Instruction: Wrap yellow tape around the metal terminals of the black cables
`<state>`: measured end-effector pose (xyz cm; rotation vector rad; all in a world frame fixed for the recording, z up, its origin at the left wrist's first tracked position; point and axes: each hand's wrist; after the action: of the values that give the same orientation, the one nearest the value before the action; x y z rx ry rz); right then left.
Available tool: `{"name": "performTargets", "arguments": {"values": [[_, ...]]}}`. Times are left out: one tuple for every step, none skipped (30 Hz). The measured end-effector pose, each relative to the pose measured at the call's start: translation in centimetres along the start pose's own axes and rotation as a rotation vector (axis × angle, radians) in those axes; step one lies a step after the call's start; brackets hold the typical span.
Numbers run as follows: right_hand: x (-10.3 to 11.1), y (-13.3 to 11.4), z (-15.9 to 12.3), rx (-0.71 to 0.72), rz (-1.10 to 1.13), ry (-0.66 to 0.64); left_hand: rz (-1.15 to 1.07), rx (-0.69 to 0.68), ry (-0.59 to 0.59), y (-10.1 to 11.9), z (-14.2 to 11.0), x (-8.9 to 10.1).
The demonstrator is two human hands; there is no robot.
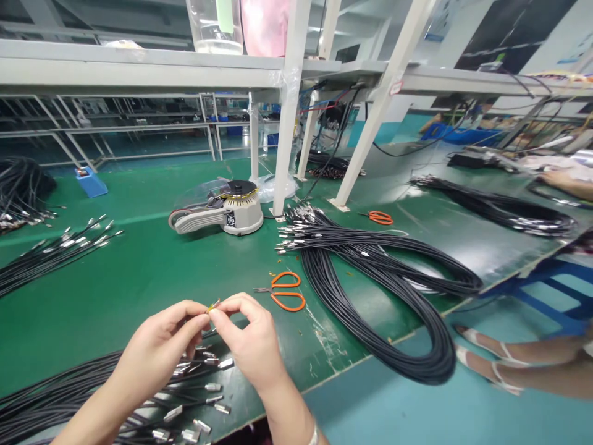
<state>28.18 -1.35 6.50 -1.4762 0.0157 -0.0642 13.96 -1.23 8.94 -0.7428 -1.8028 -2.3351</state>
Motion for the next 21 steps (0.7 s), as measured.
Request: {"name": "performTargets", "arguments": {"values": [[0.0,0.0,0.0,-0.011,-0.01,0.01,0.004,0.0,-0.009,-0.1,0.1,0.0],[0.0,-0.1,0.0,-0.027,-0.02,0.021,-0.002,-0.002,-0.008,-0.3,0.1,-0.1],[0.0,-0.2,-0.1,-0.049,-0.028,0.03,-0.022,-0.003,0.001,-0.4,0.2,-0.1],[-0.1,-0.3,-0.1,-0.071,-0.033,0.038,-0.058,0.003,0.014,-0.5,0.2,-0.3],[-0.1,-0.5,-0.1,-0.093,-0.036,0.044,-0.106,0.018,0.034,-0.6,0.2,-0.4],[-0.1,-0.7,-0.1,-0.111,-0.038,0.047,-0.159,0.039,0.056,-0.7,0.2,-0.6],[-0.1,-0.8,-0.2,-0.125,-0.039,0.049,-0.208,0.064,0.079,-0.7,0.2,-0.7],[-0.1,-0.9,-0.2,-0.132,-0.042,0.05,-0.248,0.088,0.099,-0.6,0.2,-0.7],[-0.2,-1.0,-0.2,-0.135,-0.046,0.053,-0.277,0.108,0.114,-0.6,0.2,-0.8],[-0.2,-1.1,-0.2,-0.133,-0.05,0.057,-0.302,0.126,0.126,-0.5,0.2,-0.7],[-0.2,-1.1,-0.2,-0.129,-0.054,0.06,-0.326,0.145,0.132,-0.5,0.3,-0.7],[-0.2,-1.0,-0.2,-0.125,-0.058,0.063,-0.355,0.165,0.132,-0.5,0.3,-0.6],[-0.3,-1.0,-0.2,-0.122,-0.06,0.063,-0.388,0.185,0.13,-0.5,0.4,-0.5],[-0.3,-0.9,-0.1,-0.12,-0.062,0.062,-0.425,0.203,0.128,-0.7,0.5,-0.4],[-0.4,-0.7,-0.1,-0.12,-0.063,0.06,-0.463,0.218,0.129,-0.8,0.6,-0.4],[-0.5,-0.6,-0.1,-0.119,-0.066,0.057,-0.501,0.228,0.132,-1.1,0.7,-0.3],[-0.5,-0.5,-0.1,-0.118,-0.071,0.055,-0.536,0.234,0.138,-1.3,0.8,-0.2],[-0.5,-0.5,-0.1,-0.114,-0.079,0.054,-0.568,0.236,0.145,-1.5,0.8,-0.1],[-0.4,-0.5,-0.1,-0.106,-0.092,0.056,-0.597,0.238,0.149,-1.6,0.9,0.0],[-0.1,-0.5,-0.1,-0.092,-0.112,0.059,-0.62,0.24,0.15,-1.7,0.9,0.1],[0.3,-0.5,-0.1,-0.071,-0.143,0.065,-0.639,0.244,0.149,-1.7,1.0,0.1]]}}
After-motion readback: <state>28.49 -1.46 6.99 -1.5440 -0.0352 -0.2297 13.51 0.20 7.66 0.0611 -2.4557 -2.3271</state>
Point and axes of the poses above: each hand's wrist, its own z-axis towards the middle knuckle, its own x-axis out of the back of the hand, y = z × x, and after that the axes turned 10 degrees about -x, right-handed
